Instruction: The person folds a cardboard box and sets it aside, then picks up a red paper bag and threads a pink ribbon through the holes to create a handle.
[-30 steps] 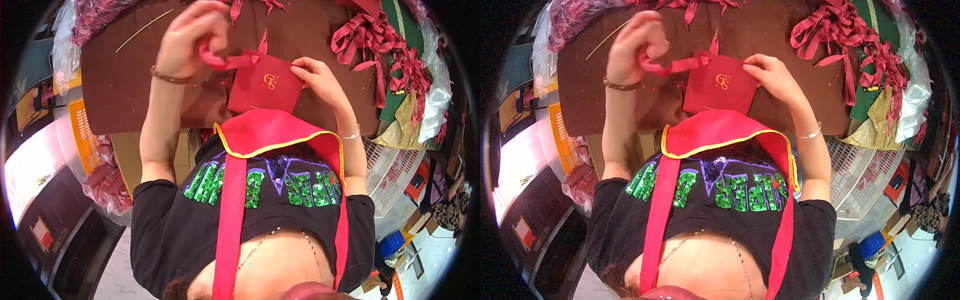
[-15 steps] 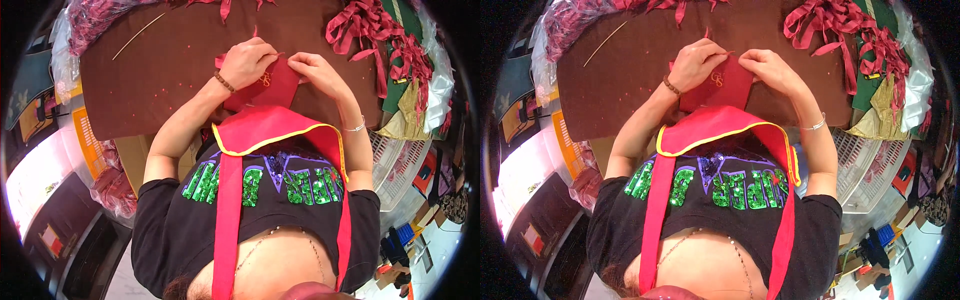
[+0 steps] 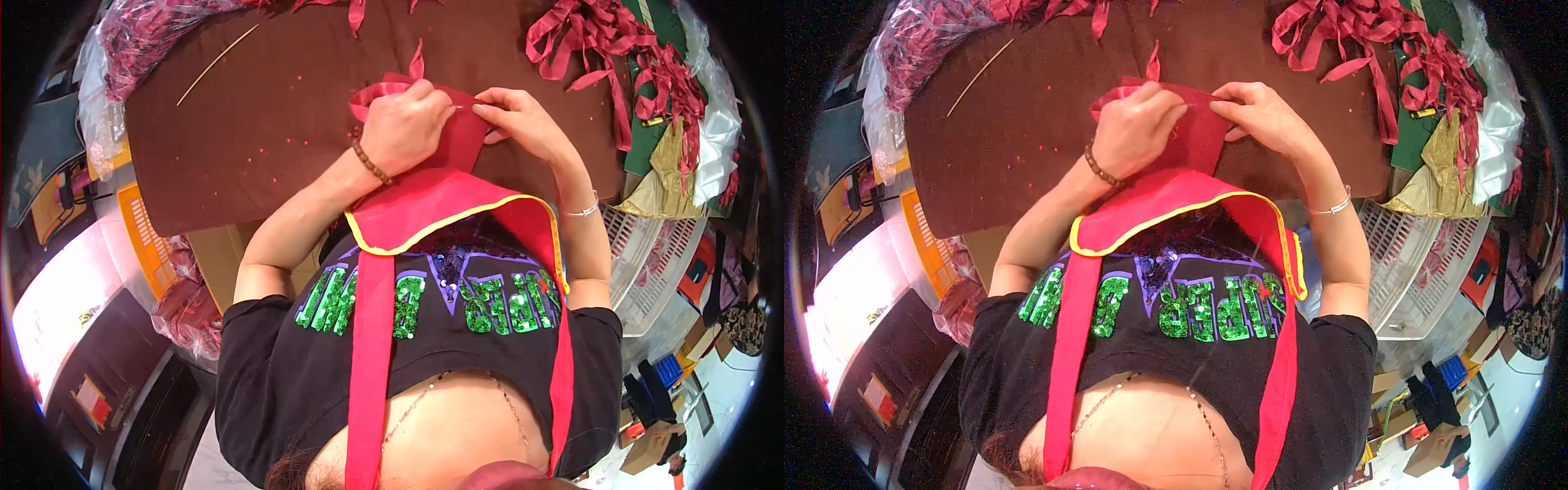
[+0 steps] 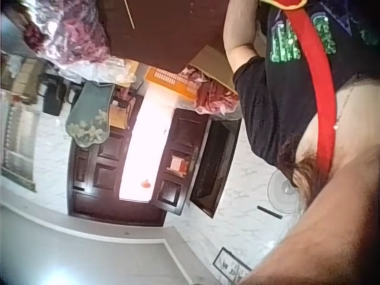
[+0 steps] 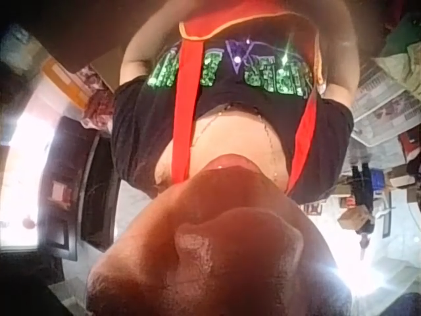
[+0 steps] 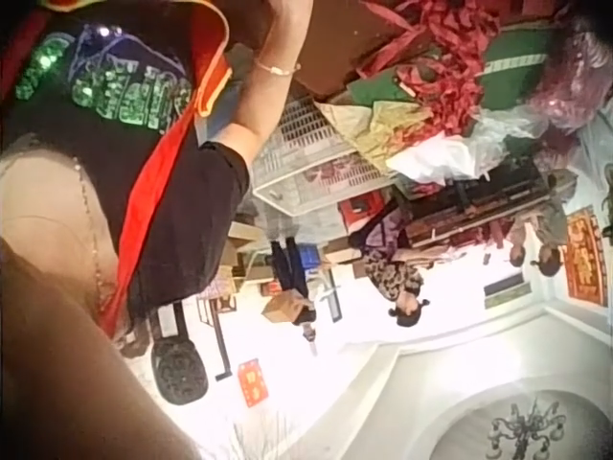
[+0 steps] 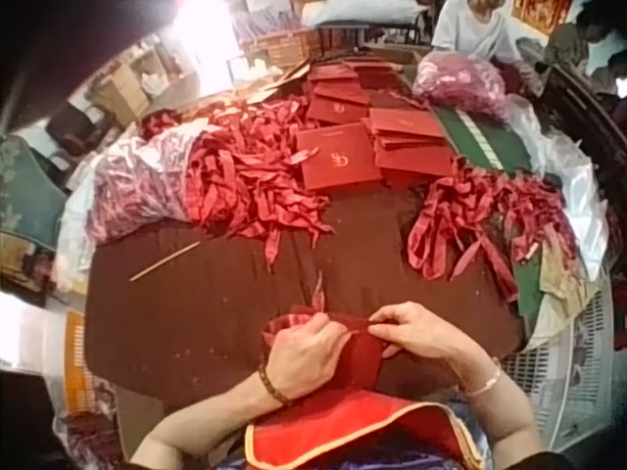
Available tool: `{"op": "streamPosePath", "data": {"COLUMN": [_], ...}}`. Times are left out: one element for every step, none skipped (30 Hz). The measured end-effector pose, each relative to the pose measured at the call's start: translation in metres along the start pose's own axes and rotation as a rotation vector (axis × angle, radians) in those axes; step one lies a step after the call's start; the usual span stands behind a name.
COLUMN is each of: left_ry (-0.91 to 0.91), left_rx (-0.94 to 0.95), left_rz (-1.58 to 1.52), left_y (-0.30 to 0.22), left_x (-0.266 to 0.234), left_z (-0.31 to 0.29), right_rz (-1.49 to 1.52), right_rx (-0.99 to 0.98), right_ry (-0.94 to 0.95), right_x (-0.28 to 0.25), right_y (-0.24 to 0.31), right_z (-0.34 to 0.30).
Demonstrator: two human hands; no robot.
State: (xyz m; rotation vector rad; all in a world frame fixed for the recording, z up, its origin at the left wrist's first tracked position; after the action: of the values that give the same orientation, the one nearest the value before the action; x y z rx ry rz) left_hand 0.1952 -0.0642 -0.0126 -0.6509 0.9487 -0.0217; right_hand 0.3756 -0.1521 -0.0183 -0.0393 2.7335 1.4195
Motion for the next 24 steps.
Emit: {"op": "streamPosePath", "data": {"left_ry": [0.046,0.035,0.033,0.034,0.037,0.037,0.042,0.048,0.048,0.053,0.057,0.057,0.054,0.051,0.05,0.033,0.017,0.017,0.018,0.017,0.017,0.004,-0.009,-0.006], "left_rx": [0.015,0.025,0.023,0.012,0.005,0.006,0.001,-0.005,-0.003,-0.004,-0.005,-0.003,-0.006,-0.01,-0.009,0.004,0.019,0.02,0.027,0.032,0.032,0.088,0.142,0.137], "left_rz": [0.022,0.024,0.025,0.032,0.036,0.036,0.04,0.045,0.046,0.045,0.043,0.044,0.044,0.045,0.047,0.049,0.05,0.05,0.062,0.075,0.076,0.11,0.144,0.169], "left_y": [-0.002,-0.002,-0.002,-0.003,-0.004,-0.005,-0.007,-0.007,-0.007,-0.007,-0.007,-0.007,-0.008,-0.009,-0.009,-0.009,-0.009,-0.01,-0.011,-0.013,-0.014,-0.015,-0.015,-0.015], "left_x": [0.003,0.006,0.007,0.008,0.008,0.008,0.008,0.007,0.007,0.007,0.007,0.007,0.006,0.006,0.007,0.008,0.009,0.009,0.008,0.008,0.009,0.011,0.012,0.015], "left_z": [-0.002,-0.003,-0.004,-0.004,-0.003,-0.002,-0.001,0.0,0.001,0.001,0.002,0.003,0.003,0.004,0.003,0.002,0.002,0.003,0.003,0.003,0.003,0.004,0.004,0.004], "right_rz": [0.002,0.0,-0.019,-0.039,-0.039,-0.077,-0.115,-0.114,-0.109,-0.104,-0.103,-0.126,-0.149,-0.149,-0.124,-0.099,-0.098,-0.097,-0.097,-0.097,-0.064,-0.031,-0.032,-0.044], "right_rx": [0.001,0.001,-0.015,-0.031,-0.032,-0.02,-0.008,-0.009,-0.024,-0.039,-0.04,-0.064,-0.087,-0.089,-0.082,-0.074,-0.075,-0.073,-0.07,-0.071,-0.069,-0.067,-0.068,-0.067], "right_ry": [-0.001,0.002,-0.011,-0.024,-0.025,-0.046,-0.067,-0.068,-0.075,-0.083,-0.084,-0.092,-0.099,-0.099,-0.091,-0.082,-0.084,-0.085,-0.086,-0.086,-0.068,-0.05,-0.049,-0.063], "right_x": [0.001,0.002,0.003,0.004,0.005,0.005,0.005,0.006,0.008,0.009,0.009,0.01,0.01,0.01,0.011,0.011,0.011,0.011,0.01,0.011,0.011,0.011,0.011,0.012], "right_y": [0.002,0.004,0.006,0.008,0.008,0.008,0.007,0.008,0.009,0.009,0.009,0.01,0.01,0.009,0.007,0.006,0.007,0.008,0.009,0.008,0.007,0.006,0.007,0.008], "right_z": [-0.001,-0.003,-0.005,-0.006,-0.007,-0.008,-0.009,-0.01,-0.011,-0.012,-0.012,-0.012,-0.012,-0.011,-0.01,-0.01,-0.011,-0.012,-0.013,-0.013,-0.012,-0.012,-0.013,-0.014]}}
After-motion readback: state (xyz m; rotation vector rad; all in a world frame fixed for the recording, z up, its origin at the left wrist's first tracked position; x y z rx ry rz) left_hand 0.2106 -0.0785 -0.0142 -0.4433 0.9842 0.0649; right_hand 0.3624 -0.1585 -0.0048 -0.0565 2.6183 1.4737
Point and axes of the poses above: each hand's wrist, its own z-axis towards the middle knuckle, its own x-axis out of the palm, y = z × x, the point moved 1 cm from there along z, towards the middle knuckle, and after that the axes turned 3 degrees about -y, right-handed, at the moved point
